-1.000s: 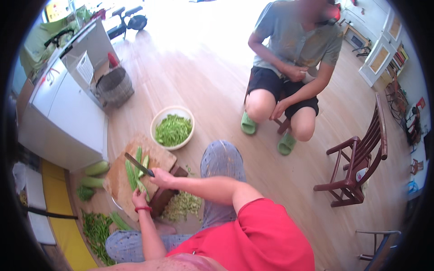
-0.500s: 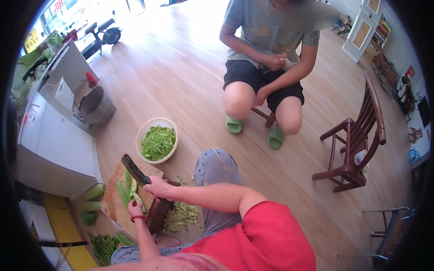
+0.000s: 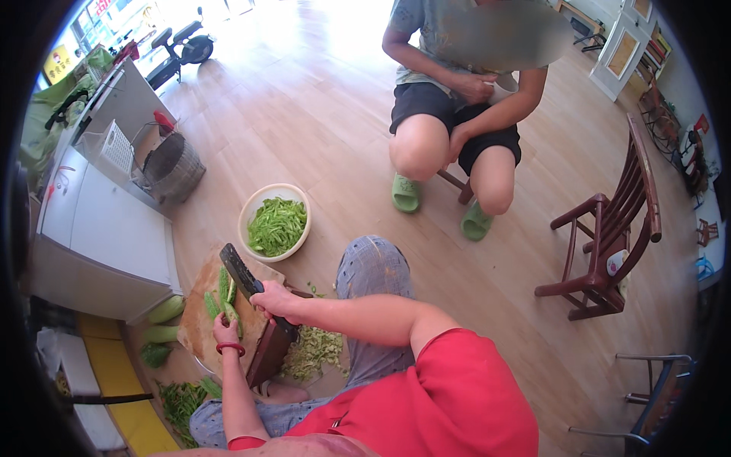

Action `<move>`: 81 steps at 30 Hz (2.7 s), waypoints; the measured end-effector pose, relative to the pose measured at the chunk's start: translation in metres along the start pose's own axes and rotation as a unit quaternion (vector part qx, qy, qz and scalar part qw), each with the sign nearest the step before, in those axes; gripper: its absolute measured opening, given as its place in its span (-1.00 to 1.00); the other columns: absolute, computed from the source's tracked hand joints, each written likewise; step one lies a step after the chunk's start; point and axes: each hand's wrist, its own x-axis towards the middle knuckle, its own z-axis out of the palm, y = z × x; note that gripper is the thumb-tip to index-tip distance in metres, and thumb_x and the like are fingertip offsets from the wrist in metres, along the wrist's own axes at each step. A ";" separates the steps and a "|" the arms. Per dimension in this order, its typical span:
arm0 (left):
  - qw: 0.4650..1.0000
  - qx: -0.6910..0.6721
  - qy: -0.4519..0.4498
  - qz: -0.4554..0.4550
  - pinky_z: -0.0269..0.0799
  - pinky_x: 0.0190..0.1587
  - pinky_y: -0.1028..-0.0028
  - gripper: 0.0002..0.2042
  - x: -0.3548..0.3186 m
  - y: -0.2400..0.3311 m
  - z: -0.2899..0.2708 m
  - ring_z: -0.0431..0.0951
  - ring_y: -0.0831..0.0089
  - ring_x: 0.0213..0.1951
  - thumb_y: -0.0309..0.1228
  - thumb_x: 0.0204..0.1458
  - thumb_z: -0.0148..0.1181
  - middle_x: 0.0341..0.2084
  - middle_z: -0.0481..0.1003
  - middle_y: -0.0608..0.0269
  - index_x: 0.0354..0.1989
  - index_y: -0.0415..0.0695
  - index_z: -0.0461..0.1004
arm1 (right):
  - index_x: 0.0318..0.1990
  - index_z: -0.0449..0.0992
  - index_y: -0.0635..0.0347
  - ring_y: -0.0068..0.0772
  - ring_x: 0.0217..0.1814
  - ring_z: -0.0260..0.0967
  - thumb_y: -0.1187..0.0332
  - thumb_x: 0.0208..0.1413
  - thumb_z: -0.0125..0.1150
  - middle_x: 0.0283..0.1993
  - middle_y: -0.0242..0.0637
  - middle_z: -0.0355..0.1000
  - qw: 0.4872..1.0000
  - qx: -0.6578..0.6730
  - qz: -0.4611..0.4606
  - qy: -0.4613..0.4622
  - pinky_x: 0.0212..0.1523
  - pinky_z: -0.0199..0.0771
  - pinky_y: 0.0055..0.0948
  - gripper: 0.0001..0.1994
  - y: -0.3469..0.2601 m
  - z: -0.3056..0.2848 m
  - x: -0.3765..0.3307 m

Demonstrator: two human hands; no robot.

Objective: The person slices bitter melons lengthwise into strips using a large cleaver while sitting on the floor.

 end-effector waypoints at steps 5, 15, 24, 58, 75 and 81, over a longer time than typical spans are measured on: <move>0.999 0.037 -0.026 0.003 0.39 -0.39 0.52 -0.60 0.005 -0.029 -0.021 0.43 0.50 -0.48 -0.52 -0.26 0.22 -0.49 0.43 0.24 -0.14 -0.25 0.37 | -0.48 0.22 0.13 -0.67 -0.77 0.09 0.41 -0.03 0.01 -0.67 -0.49 0.15 1.000 -0.013 0.012 -0.001 -0.82 0.15 -0.60 -0.90 0.007 0.004 0.001; 0.959 -0.004 -0.277 -0.060 0.40 -0.28 0.53 -0.62 -0.026 0.033 -0.090 0.46 0.48 -0.37 -0.47 -0.19 0.23 -0.37 0.46 0.14 -0.14 -0.32 0.37 | -0.47 0.23 0.13 -0.66 -0.77 0.08 0.42 -0.03 0.01 -0.67 -0.48 0.15 0.999 -0.022 0.024 -0.007 -0.82 0.13 -0.60 -0.90 0.013 0.010 0.000; 0.875 0.278 -0.395 0.036 0.38 -0.16 0.38 -0.50 -0.055 0.066 -0.135 0.45 0.28 -0.24 -0.26 -0.20 0.26 -0.25 0.44 0.03 -0.04 -0.19 0.35 | -0.49 0.21 0.15 -0.61 -0.78 0.08 0.45 -0.09 0.00 -0.69 -0.43 0.16 0.999 -0.015 0.033 0.005 -0.82 0.15 -0.53 -0.91 0.016 0.010 0.000; 0.854 0.326 -0.401 0.054 0.31 -0.07 0.31 -0.52 -0.063 0.067 -0.118 0.41 0.11 -0.12 -0.27 -0.16 0.20 -0.20 0.42 -0.06 -0.03 -0.18 0.32 | -0.51 0.20 0.13 -0.66 -0.77 0.08 0.44 -0.06 0.01 -0.68 -0.48 0.15 0.998 -0.020 0.052 0.003 -0.83 0.14 -0.60 -0.89 0.024 0.007 0.004; 0.855 0.315 -0.411 0.035 0.26 -0.01 0.30 -0.51 -0.068 0.076 -0.113 0.36 0.09 -0.05 -0.27 -0.16 0.19 -0.13 0.38 -0.06 -0.01 -0.18 0.30 | -0.45 0.21 0.15 -0.62 -0.77 0.10 0.43 -0.08 0.02 -0.66 -0.43 0.18 0.999 -0.021 0.049 0.000 -0.82 0.14 -0.56 -0.89 0.027 -0.003 0.003; 0.914 0.197 -0.301 0.187 0.35 -0.25 0.34 -0.65 -0.042 0.042 -0.124 0.42 0.23 -0.34 -0.33 -0.16 0.16 -0.40 0.43 0.07 -0.16 -0.18 0.38 | -0.45 0.23 0.22 -0.55 -0.76 0.12 0.41 -0.09 0.07 -0.68 -0.36 0.17 0.995 -0.073 0.055 0.031 -0.83 0.18 -0.50 -0.86 0.019 0.003 0.014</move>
